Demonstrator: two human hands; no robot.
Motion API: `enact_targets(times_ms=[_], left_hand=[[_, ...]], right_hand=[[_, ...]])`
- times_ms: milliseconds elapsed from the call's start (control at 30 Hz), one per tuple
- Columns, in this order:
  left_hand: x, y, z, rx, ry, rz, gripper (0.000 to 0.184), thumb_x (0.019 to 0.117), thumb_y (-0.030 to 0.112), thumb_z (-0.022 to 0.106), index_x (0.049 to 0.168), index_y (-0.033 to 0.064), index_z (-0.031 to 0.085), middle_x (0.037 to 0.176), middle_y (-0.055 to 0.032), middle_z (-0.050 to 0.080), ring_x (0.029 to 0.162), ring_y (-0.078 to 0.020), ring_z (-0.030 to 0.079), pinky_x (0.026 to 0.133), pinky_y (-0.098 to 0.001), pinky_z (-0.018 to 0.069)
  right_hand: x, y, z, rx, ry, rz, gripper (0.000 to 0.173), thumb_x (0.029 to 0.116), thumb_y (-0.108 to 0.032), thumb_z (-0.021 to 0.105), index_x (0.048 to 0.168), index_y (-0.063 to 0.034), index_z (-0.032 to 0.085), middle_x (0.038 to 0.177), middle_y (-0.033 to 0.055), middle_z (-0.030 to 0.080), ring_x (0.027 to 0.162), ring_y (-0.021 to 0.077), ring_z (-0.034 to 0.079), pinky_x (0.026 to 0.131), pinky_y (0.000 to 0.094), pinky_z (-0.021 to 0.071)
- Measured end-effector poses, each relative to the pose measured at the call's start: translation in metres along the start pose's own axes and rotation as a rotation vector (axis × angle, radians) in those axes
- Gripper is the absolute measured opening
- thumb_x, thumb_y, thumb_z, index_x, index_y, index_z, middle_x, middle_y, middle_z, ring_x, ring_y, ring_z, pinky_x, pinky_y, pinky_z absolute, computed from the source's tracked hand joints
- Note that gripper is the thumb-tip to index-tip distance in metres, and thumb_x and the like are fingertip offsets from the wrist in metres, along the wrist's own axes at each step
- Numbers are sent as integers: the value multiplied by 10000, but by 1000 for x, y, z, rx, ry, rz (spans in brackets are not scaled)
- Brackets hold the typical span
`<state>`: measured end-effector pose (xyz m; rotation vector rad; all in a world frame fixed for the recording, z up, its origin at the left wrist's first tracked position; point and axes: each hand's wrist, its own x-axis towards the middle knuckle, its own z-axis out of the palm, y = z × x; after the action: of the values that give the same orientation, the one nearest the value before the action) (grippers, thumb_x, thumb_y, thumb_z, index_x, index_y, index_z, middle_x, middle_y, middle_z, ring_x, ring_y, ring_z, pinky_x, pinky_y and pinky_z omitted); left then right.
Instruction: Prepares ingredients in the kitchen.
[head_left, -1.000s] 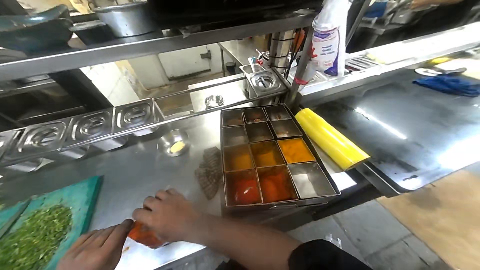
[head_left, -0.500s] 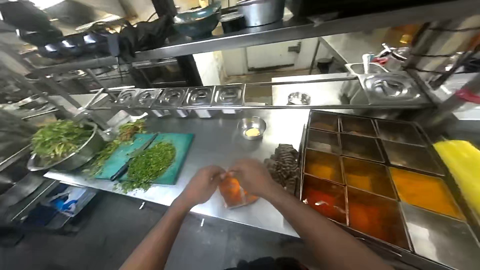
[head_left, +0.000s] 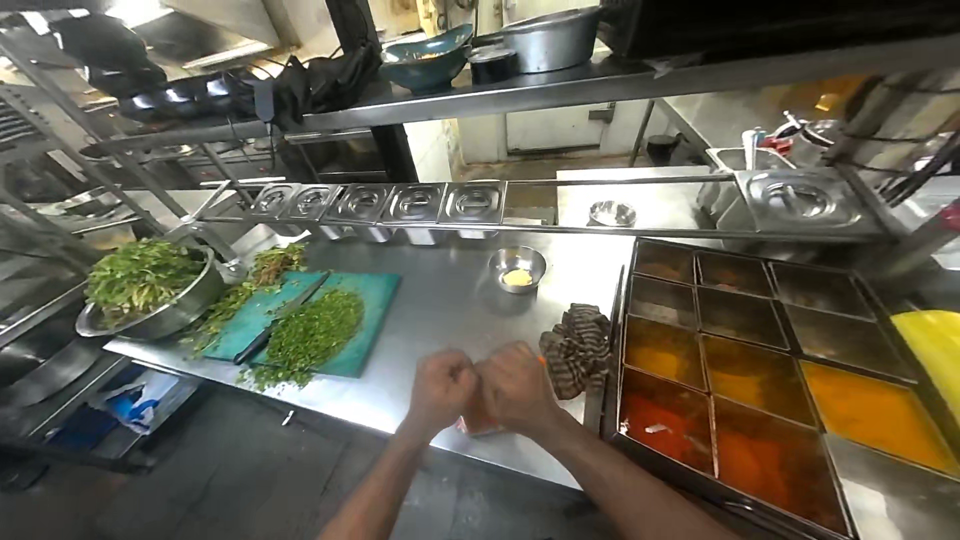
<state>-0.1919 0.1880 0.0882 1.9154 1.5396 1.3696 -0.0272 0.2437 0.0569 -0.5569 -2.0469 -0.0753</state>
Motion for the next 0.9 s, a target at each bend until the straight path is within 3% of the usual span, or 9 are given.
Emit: enact_targets(times_ms=[300, 367, 500, 567, 633, 733, 767, 833, 900], left_hand=[[-13, -4, 15, -440, 154, -372, 177, 911, 53, 592, 747, 47, 660, 629, 4, 580, 532, -74, 530, 496, -237, 450], [-14, -6, 2, -427, 79, -393, 160, 974, 87, 599, 889, 10, 711, 755, -42, 667, 623, -106, 612, 573, -262, 530], [-13, 1, -16, 213, -45, 28, 213, 998, 204, 575, 989, 116, 769, 907, -4, 704, 815, -91, 673, 752, -300, 593], [-16, 2, -5, 231, 77, 34, 220, 988, 171, 555, 975, 103, 764, 875, -7, 688, 778, -103, 667, 716, -315, 597], [-12, 6, 5, -173, 356, -245, 233, 1017, 87, 490, 993, -14, 699, 812, -33, 648, 680, -98, 606, 650, -277, 538], [22, 15, -18, -530, 760, -660, 213, 1106, 189, 413, 1097, 45, 570, 753, 8, 521, 548, -71, 495, 500, -229, 450], [22, 4, -27, -395, 693, -689, 249, 1109, 213, 416, 1127, 25, 579, 787, -24, 532, 583, -99, 511, 540, -257, 471], [16, -26, -34, 42, 329, -639, 418, 1105, 296, 418, 1078, -47, 654, 826, -161, 626, 725, -267, 617, 714, -468, 540], [11, -47, -27, 285, -69, -618, 488, 1099, 387, 400, 1080, -5, 691, 904, -188, 686, 869, -344, 679, 841, -578, 544]], right_hand=[[-6, -7, 8, -94, 90, -61, 243, 983, -212, 535, 845, -122, 715, 707, 10, 646, 693, 187, 629, 743, 377, 534], [1, -7, -2, 11, -125, 125, 277, 1024, -285, 527, 935, -144, 749, 841, 15, 727, 827, 200, 707, 799, 426, 579], [44, 2, -35, 295, -775, 440, 335, 1029, -394, 554, 1107, -128, 742, 1092, 63, 713, 1090, 240, 653, 992, 500, 475], [38, 4, -29, 291, -724, 377, 305, 1034, -346, 543, 1029, -125, 754, 1015, 53, 712, 1028, 233, 666, 938, 480, 508], [26, 5, -22, 265, -594, 282, 313, 1046, -332, 525, 1022, -129, 762, 996, 57, 728, 994, 247, 689, 895, 480, 548], [11, 3, -18, 223, -417, 161, 323, 1058, -334, 511, 991, -133, 754, 944, 51, 732, 925, 238, 703, 818, 451, 576], [4, 2, -20, 228, -380, 142, 316, 1058, -337, 517, 985, -141, 754, 925, 38, 727, 907, 221, 699, 807, 435, 573], [-3, 4, -27, 232, -325, 107, 306, 1059, -344, 528, 980, -155, 756, 909, 18, 726, 897, 191, 694, 807, 409, 571], [-8, 6, -33, 228, -254, 85, 304, 1062, -352, 530, 977, -165, 753, 900, 9, 724, 890, 176, 688, 804, 383, 571]])
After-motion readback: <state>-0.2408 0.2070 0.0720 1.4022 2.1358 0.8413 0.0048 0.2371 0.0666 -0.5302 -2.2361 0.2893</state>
